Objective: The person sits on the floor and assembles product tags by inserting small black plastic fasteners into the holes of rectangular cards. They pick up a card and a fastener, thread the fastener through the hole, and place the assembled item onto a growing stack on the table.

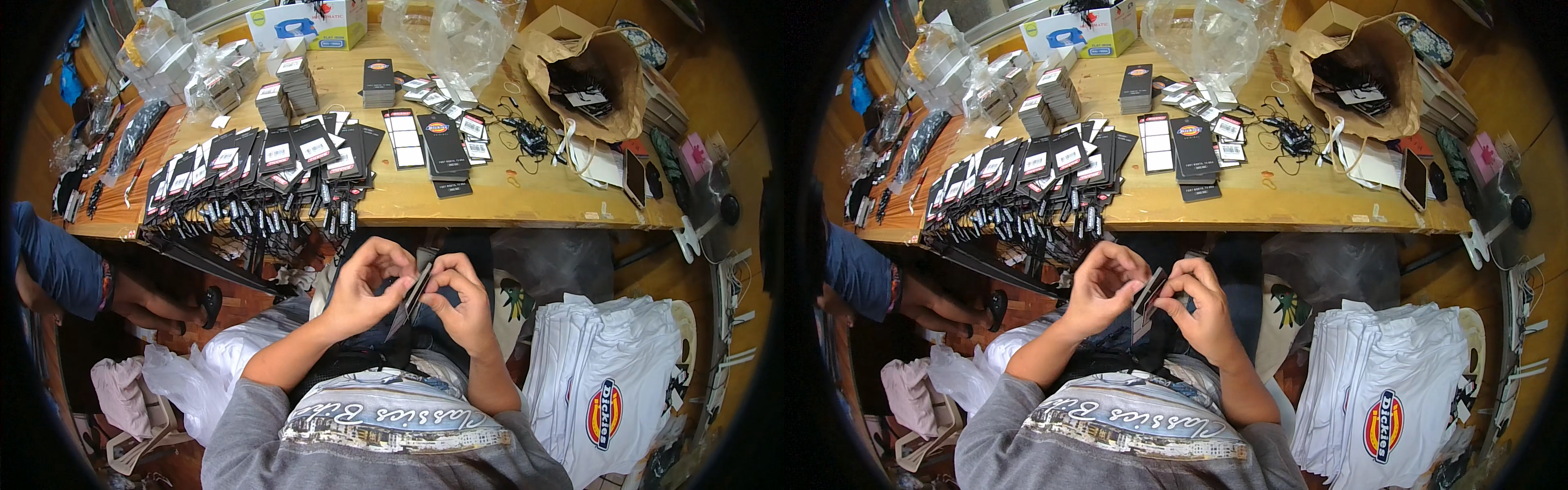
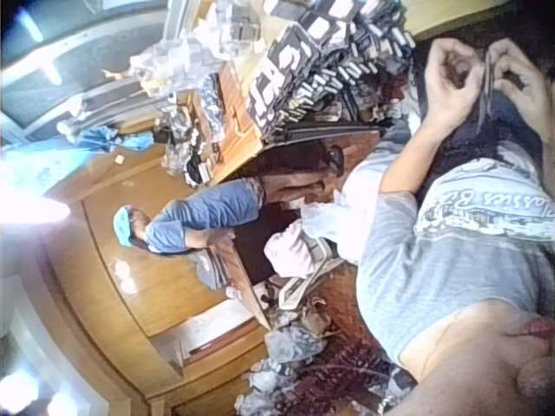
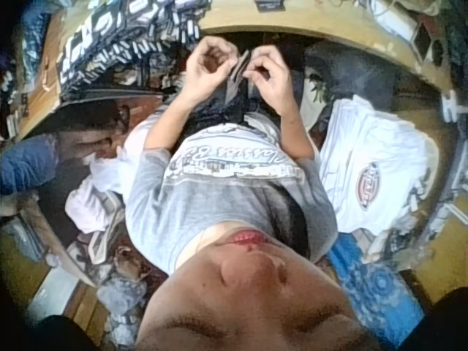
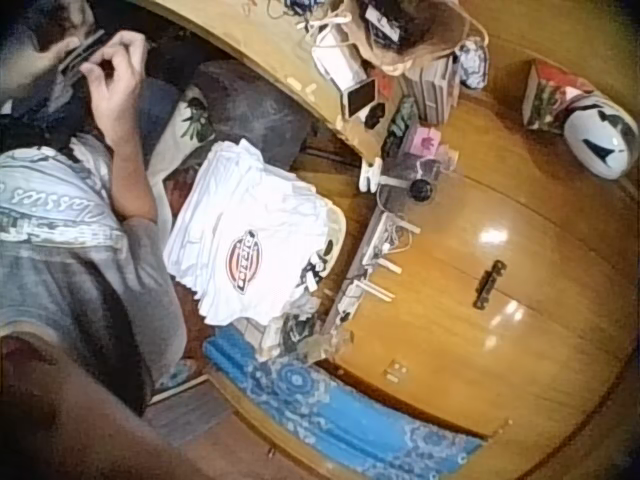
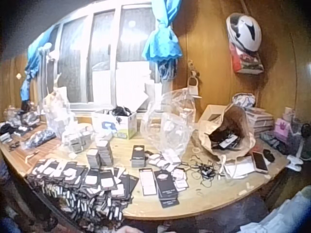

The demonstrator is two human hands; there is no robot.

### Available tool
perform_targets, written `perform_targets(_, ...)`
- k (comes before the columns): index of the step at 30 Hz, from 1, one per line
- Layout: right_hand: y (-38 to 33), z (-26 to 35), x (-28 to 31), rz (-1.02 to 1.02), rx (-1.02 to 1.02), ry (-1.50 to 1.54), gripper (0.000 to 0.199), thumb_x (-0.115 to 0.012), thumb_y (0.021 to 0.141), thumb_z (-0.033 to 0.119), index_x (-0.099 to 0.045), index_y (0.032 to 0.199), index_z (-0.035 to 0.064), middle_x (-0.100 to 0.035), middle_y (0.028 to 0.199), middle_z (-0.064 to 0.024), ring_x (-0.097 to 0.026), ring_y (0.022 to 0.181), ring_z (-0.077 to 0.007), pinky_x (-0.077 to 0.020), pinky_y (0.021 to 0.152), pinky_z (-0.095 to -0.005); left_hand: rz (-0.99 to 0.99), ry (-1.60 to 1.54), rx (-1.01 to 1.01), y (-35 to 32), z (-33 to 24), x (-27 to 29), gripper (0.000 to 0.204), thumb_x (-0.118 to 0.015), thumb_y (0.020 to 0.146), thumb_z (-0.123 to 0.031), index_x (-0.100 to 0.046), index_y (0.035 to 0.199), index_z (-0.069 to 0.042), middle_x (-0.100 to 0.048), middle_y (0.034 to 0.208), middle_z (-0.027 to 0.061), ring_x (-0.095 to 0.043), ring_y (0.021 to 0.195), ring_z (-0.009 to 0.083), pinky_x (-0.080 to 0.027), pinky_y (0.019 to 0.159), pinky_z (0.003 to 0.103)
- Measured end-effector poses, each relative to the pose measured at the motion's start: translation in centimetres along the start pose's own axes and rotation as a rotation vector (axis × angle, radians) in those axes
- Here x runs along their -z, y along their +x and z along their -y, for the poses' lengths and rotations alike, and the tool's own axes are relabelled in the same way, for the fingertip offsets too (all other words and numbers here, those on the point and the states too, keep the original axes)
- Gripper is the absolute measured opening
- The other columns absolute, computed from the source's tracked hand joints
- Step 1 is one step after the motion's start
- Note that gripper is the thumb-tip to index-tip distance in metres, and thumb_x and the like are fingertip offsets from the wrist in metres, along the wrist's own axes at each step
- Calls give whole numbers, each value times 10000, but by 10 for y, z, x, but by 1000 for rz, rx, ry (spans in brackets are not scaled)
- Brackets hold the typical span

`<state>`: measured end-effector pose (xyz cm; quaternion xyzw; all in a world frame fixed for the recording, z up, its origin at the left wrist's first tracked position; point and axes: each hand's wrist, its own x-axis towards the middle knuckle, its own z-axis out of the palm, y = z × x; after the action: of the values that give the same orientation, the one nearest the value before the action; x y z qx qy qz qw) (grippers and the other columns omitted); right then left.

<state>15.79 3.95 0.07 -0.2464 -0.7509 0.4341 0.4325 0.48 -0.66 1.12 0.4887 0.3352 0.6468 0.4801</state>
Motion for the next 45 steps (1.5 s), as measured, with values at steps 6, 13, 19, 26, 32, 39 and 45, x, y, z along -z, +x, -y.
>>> perform_targets(6, -13, -18, 17, 165, -428, 380, 97, -599, 697, 27, -506, 710, 2, -528, 771, -61, -496, 774, -131, -379, 718, -230, 32, 273, -153, 1, -17, 15, 194, -515, 694, 87, -402, 806, -24, -463, 781, 71, -478, 716, 132, -401, 659, 234)
perform_targets(13, -1, -6, 13, 73, 3, 168, 142, -636, 616, 19, -500, 659, 19, -487, 1064, -116, -475, 964, -222, -363, 814, -300, 218, 605, -189, 3, -24, 11, 167, -529, 624, 96, -444, 719, -11, -483, 738, 90, -510, 676, 202, -408, 602, 259)
perform_targets(19, -4, -6, 2, 112, -32, 325, 136, -621, 607, -57, -505, 646, 2, -555, 837, -112, -543, 756, -180, -420, 668, -244, 214, 495, -4, 0, -18, 4, 147, -576, 670, 69, -463, 723, -10, -489, 725, 57, -505, 656, 122, -403, 548, 225)
perform_targets(26, 1, -3, 11, 234, 83, 313, 141, -625, 597, -72, -512, 654, -8, -548, 782, -87, -529, 701, -145, -417, 649, -228, 84, -212, 76, 4, -4, 11, 185, -492, 775, 27, -339, 767, -77, -459, 774, 53, -551, 789, 180, -442, 672, 252)
perform_targets(32, 0, -11, 15, 156, -20, 200, 109, -622, 632, -22, -527, 680, 3, -548, 778, -81, -532, 738, -139, -409, 686, -249, -142, -555, 78, 9, -6, 16, 175, -496, 794, -22, -342, 828, -100, -399, 767, 48, -436, 563, 99, -372, 472, 190)
perform_targets(39, -8, -13, 17, 157, -393, 485, 44, -577, 734, 0, -555, 770, -14, -567, 719, -57, -540, 658, -109, -431, 626, -207, -1, -202, -59, 4, -6, 16, 154, -502, 794, -6, -397, 901, -44, -453, 812, 75, -419, 613, 88, -375, 555, 197)
perform_targets(45, -4, -8, 18, 87, -378, 580, 131, -564, 745, -24, -542, 872, -48, -581, 755, -94, -576, 708, -142, -480, 649, -252, -8, -66, 117, 0, -5, 10, 129, -545, 757, 22, -496, 876, 17, -526, 816, 88, -532, 725, 112, -453, 635, 218)
